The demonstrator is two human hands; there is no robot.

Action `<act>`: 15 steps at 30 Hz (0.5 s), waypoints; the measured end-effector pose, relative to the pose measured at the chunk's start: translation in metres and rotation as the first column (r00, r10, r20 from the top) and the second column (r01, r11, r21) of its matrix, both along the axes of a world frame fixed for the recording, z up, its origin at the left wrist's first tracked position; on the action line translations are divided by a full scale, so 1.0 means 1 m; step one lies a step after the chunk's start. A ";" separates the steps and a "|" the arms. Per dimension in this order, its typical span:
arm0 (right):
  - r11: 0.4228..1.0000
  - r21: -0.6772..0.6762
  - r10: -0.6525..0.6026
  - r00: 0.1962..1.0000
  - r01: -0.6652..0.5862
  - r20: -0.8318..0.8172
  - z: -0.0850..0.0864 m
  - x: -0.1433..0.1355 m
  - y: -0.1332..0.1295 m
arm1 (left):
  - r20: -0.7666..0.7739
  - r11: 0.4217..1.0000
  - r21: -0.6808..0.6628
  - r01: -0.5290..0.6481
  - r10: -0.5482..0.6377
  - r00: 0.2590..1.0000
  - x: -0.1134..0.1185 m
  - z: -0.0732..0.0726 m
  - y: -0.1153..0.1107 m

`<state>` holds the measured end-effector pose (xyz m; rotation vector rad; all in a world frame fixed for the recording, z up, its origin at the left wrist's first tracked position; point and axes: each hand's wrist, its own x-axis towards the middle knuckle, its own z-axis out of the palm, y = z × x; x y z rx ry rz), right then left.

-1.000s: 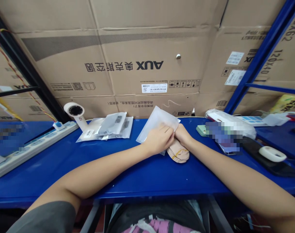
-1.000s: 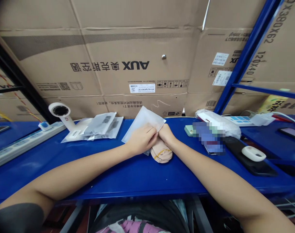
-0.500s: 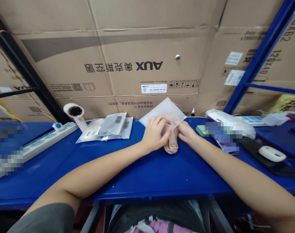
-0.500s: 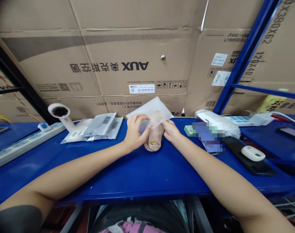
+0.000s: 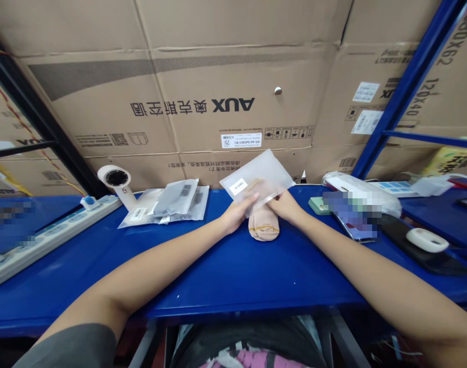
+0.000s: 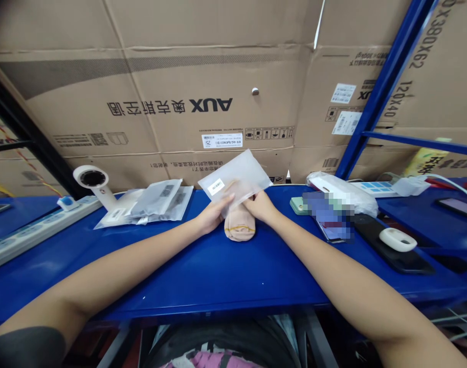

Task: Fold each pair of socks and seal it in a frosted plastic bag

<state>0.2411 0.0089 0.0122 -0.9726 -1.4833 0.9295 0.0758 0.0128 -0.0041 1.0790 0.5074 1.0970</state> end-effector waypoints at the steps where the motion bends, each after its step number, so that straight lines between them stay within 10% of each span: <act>1: 0.998 0.024 0.051 0.996 -0.053 0.071 -0.001 -0.001 -0.001 | -0.005 0.999 0.038 0.005 -0.005 1.000 0.000 -0.001 -0.001; 10: 0.854 -0.376 0.314 0.933 -0.359 -0.178 0.001 0.006 -0.007 | 0.005 0.988 -0.141 -0.063 0.065 0.998 -0.004 -0.001 0.003; 15: 0.756 -0.378 0.452 0.844 -0.534 -0.288 0.000 0.008 -0.011 | 0.030 0.974 -0.219 -0.063 0.071 0.997 -0.006 -0.002 0.007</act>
